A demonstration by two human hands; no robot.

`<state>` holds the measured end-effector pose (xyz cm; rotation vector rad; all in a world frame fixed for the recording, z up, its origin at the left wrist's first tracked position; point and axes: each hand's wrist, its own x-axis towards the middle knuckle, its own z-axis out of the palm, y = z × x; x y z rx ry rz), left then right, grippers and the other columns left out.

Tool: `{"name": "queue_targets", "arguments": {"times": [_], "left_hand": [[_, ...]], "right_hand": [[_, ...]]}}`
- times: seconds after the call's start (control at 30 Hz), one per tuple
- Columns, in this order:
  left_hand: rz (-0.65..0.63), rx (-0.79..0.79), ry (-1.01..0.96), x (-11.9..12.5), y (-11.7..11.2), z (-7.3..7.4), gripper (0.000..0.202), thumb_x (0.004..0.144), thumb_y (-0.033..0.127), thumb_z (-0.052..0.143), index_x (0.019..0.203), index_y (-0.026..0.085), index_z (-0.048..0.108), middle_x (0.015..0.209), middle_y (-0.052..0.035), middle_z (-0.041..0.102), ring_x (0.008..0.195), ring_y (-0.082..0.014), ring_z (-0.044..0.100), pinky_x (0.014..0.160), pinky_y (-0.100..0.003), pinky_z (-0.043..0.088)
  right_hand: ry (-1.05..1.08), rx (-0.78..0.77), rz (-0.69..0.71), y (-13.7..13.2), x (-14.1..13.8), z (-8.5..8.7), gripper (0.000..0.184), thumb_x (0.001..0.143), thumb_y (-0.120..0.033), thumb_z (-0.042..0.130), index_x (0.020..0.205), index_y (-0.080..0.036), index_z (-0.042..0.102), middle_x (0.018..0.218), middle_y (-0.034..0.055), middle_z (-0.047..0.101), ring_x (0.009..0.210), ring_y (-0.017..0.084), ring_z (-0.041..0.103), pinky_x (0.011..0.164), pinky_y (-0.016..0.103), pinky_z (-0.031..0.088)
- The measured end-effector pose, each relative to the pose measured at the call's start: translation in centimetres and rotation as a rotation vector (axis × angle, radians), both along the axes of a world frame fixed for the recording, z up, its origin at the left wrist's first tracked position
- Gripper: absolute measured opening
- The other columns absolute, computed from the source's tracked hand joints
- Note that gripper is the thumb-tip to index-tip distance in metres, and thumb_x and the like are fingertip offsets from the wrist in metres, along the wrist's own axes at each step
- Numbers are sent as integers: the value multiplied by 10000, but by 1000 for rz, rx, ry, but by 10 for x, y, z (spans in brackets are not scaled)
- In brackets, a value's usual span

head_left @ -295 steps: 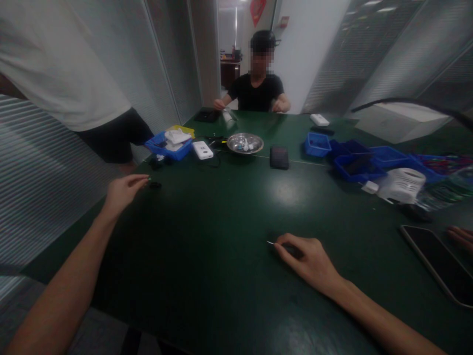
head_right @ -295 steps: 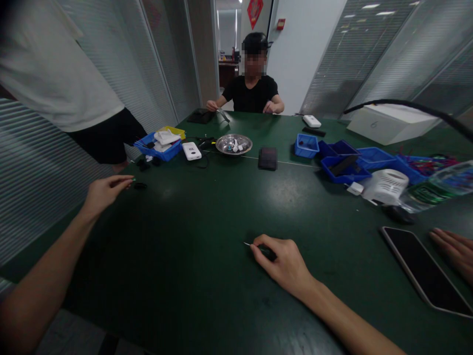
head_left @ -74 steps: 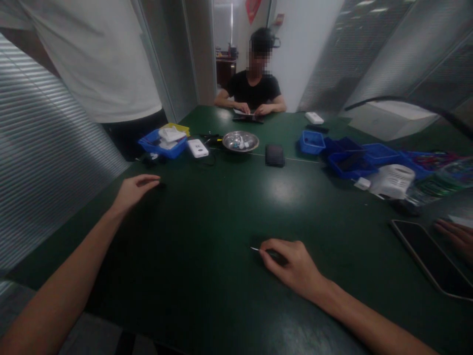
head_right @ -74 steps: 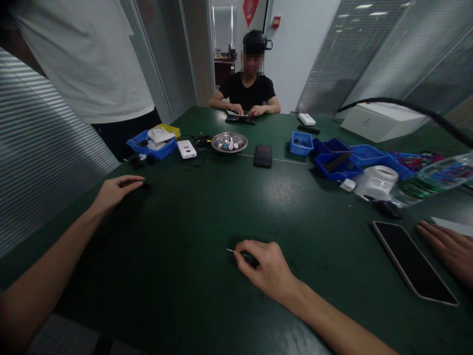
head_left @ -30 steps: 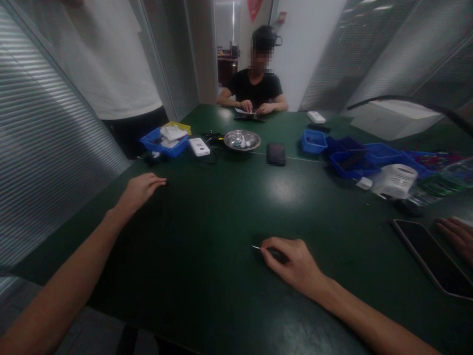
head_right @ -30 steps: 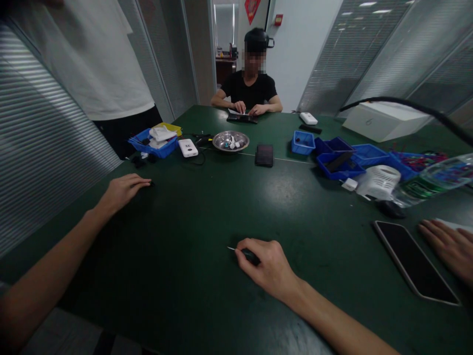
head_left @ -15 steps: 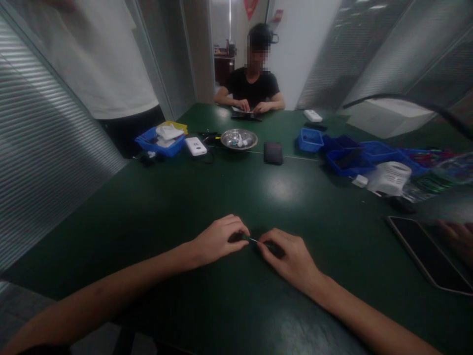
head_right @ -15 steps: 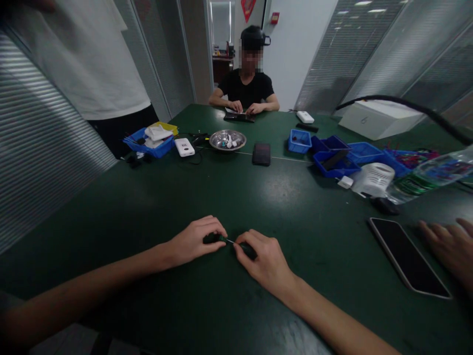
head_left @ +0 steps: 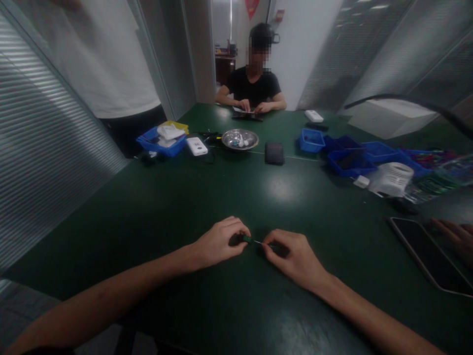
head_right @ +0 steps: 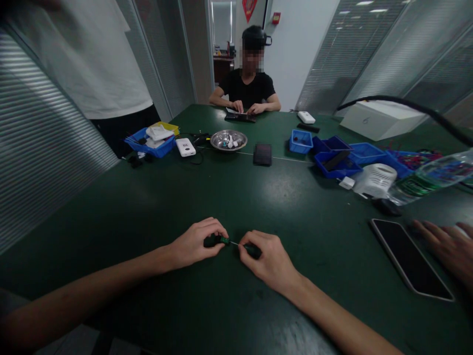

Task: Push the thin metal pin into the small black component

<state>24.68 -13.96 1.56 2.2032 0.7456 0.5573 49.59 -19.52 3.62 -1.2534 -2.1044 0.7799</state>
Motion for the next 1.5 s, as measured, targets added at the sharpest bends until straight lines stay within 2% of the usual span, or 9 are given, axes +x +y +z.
{"name": "queue_targets", "arguments": {"times": [0.3, 0.53, 0.7, 0.83, 1.03, 1.2, 1.33, 1.43, 1.5], "left_hand": [[-15, 8, -7, 1, 1, 3, 149, 928, 178, 660, 1076, 191, 674, 1037, -65, 663, 986, -206, 610, 856, -330, 496], [20, 30, -21, 0, -2, -1, 155, 916, 168, 676, 1070, 186, 667, 1024, -61, 648, 984, -202, 600, 849, -319, 491], [29, 29, 0, -1, -2, -1, 173, 918, 180, 679, 1090, 193, 666, 1030, -60, 643, 979, -205, 594, 847, -325, 489], [31, 19, 9, -1, -1, 0, 175, 926, 190, 671, 1101, 196, 669, 1045, -64, 644, 989, -208, 596, 849, -326, 493], [-56, 12, -12, 1, -1, 5, 177, 948, 188, 650, 1124, 195, 665, 1062, -71, 653, 1011, -210, 600, 874, -325, 492], [-92, 19, 19, 1, 0, 11, 184, 963, 191, 646, 1145, 199, 672, 1080, -75, 668, 1039, -221, 595, 910, -347, 488], [-105, 9, 40, -17, 0, 14, 222, 990, 181, 622, 1202, 214, 675, 1143, -73, 672, 1102, -208, 599, 965, -350, 488], [-119, 42, 75, -44, 6, 13, 270, 1017, 178, 574, 1260, 240, 675, 1190, -76, 672, 1134, -202, 604, 995, -357, 494], [-66, 89, 99, -69, 17, 11, 294, 1027, 183, 543, 1282, 251, 673, 1220, -83, 665, 1154, -207, 604, 1002, -370, 504]], "right_hand": [[-30, -8, 2, 1, -4, 2, 146, 952, -226, 592, 860, -206, 704, 794, 18, 698, 701, 162, 662, 610, 256, 485], [-34, 32, -70, -1, -3, -3, 141, 963, -226, 589, 858, -211, 684, 792, 13, 697, 705, 168, 663, 653, 276, 491], [-3, 110, 50, -6, -3, -14, 145, 993, -242, 565, 924, -210, 689, 835, 32, 709, 731, 169, 669, 677, 274, 497], [-61, 106, 65, -5, -5, -19, 162, 1011, -254, 550, 948, -213, 693, 832, 32, 696, 701, 159, 648, 653, 269, 484], [-107, 128, 34, -4, -11, -17, 176, 1028, -278, 539, 972, -222, 696, 854, 32, 692, 717, 157, 653, 637, 256, 478], [-49, 116, -42, -4, -9, -17, 160, 1021, -272, 559, 979, -218, 704, 874, 41, 711, 737, 168, 680, 674, 269, 520], [-16, 125, -56, -6, -5, -15, 159, 1012, -273, 567, 969, -216, 708, 869, 40, 721, 736, 172, 695, 660, 271, 535], [0, 124, -57, -7, -4, -13, 180, 1017, -288, 555, 975, -215, 714, 877, 48, 733, 744, 177, 701, 660, 274, 551], [3, 121, -53, -7, -4, -12, 192, 1018, -290, 548, 980, -213, 720, 878, 51, 738, 738, 176, 701, 659, 276, 560]]}}
